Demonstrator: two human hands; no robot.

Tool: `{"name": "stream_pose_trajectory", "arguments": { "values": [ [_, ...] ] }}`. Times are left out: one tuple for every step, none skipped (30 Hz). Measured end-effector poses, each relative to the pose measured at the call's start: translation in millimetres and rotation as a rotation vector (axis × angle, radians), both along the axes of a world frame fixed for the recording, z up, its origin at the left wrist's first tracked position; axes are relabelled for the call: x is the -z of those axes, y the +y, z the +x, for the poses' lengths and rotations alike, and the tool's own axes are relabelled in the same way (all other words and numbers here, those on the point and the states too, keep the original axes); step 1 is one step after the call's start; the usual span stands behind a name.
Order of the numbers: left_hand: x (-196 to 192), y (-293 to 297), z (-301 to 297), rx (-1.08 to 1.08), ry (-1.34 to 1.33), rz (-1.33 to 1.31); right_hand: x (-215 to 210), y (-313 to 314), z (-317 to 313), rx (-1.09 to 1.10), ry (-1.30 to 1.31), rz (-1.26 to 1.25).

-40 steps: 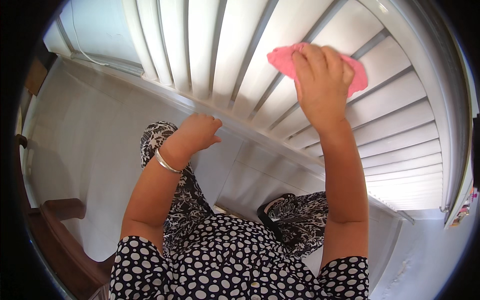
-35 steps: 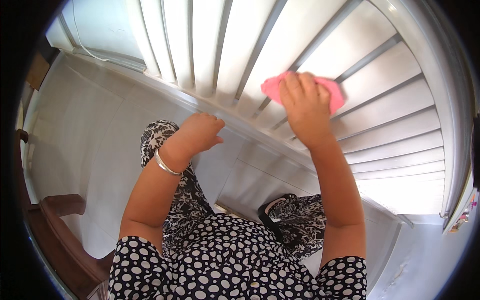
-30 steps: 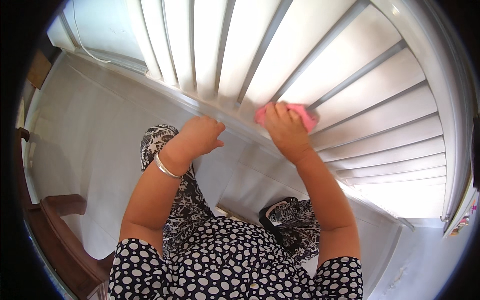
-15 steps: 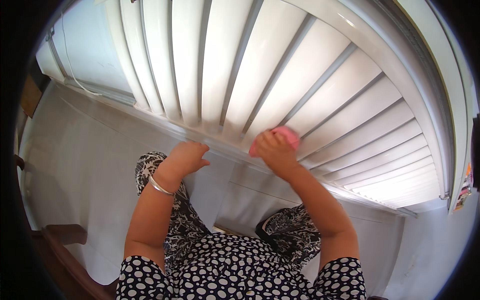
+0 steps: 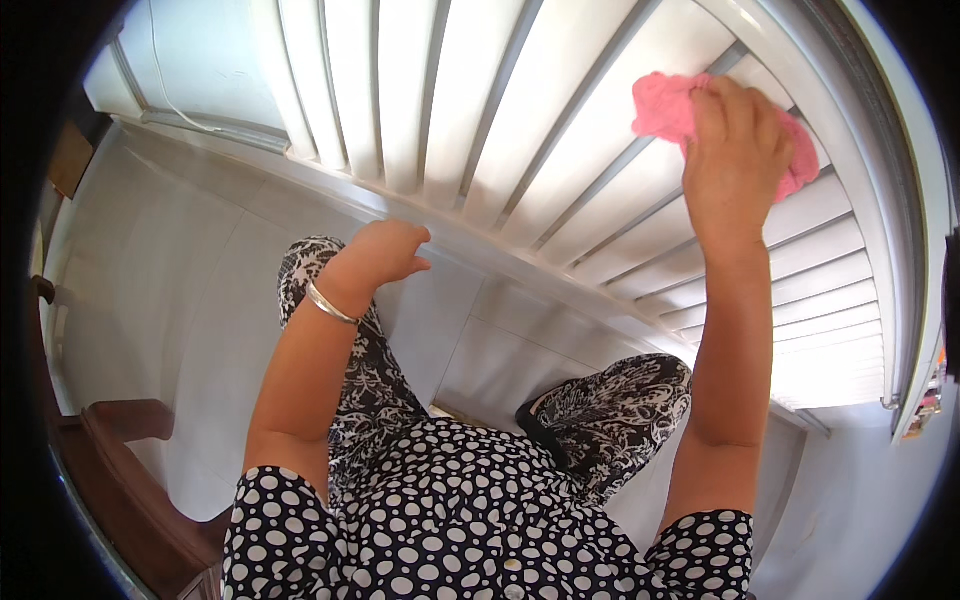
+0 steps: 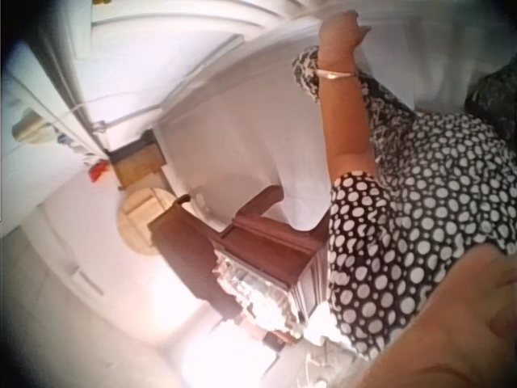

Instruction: The person wipes the slats of a white ceiling-mounted louvered fixture using a pink cloth. They move systematically across the slats, wiping each one individually from one end to the other.

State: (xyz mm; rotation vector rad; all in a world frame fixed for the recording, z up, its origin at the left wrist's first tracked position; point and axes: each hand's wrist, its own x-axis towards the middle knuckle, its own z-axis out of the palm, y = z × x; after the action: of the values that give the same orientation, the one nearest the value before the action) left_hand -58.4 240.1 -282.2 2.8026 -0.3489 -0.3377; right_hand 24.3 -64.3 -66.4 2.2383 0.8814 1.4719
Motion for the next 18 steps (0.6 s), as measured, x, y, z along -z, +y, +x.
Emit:
{"name": "stream_pose_trajectory", "arguments": {
  "values": [
    [0, 0, 0, 0.004, 0.013, 0.012, 9, -1, -4, 0.028, 0.061, -0.015],
    [-1, 0, -1, 0.008, 0.025, 0.024, 19, -2, -4, -0.022, 0.084, -0.032],
    [-2, 0, -3, 0.012, 0.037, 0.036, 31, -2, -6, -0.033, 0.129, -0.056],
    [-4, -2, -3, 0.014, 0.062, 0.057, 42, -2, -8, -0.042, 0.172, -0.077],
    [-7, -4, -2, 0.012, 0.080, 0.076, 51, -2, -9, -0.055, 0.208, -0.101],
    [-9, -6, -2, 0.009, 0.099, 0.095, 62, -2, -10, -0.062, 0.246, -0.122],
    [-10, -7, -2, 0.003, 0.101, 0.100, 75, -2, -12, -0.069, 0.281, -0.145],
    [-12, -8, -2, -0.005, 0.104, 0.105, 87, -3, -12, -0.080, 0.317, -0.169],
    [-13, -9, -3, -0.015, 0.108, 0.110, 102, -4, -13, -0.057, 0.359, -0.214],
    [-13, -9, -2, -0.012, 0.101, 0.103, 115, -6, -15, -0.031, 0.397, -0.261],
    [-12, -9, -2, -0.011, 0.098, 0.097, 130, -8, -16, -0.008, 0.439, -0.308],
    [-11, -9, -3, -0.010, 0.095, 0.091, 144, -10, -17, -0.047, 0.446, -0.343],
    [-11, -10, -2, -0.005, 0.087, 0.087, 159, -14, -18, -0.081, 0.452, -0.376],
    [-10, -9, -2, -0.004, 0.078, 0.086, 173, -16, -18, -0.118, 0.455, -0.408],
    [-10, -9, -2, -0.002, 0.068, 0.085, 187, -18, -18, -0.127, 0.469, -0.442],
    [-9, -9, -2, 0.000, 0.067, 0.090, 200, -20, -18, -0.136, 0.485, -0.475],
    [-10, -11, -1, 0.006, 0.066, 0.094, 214, -22, -18, -0.143, 0.503, -0.508],
    [-10, -13, -1, 0.012, 0.065, 0.098, 227, -24, -17, -0.130, 0.496, -0.533]
  ]
}}
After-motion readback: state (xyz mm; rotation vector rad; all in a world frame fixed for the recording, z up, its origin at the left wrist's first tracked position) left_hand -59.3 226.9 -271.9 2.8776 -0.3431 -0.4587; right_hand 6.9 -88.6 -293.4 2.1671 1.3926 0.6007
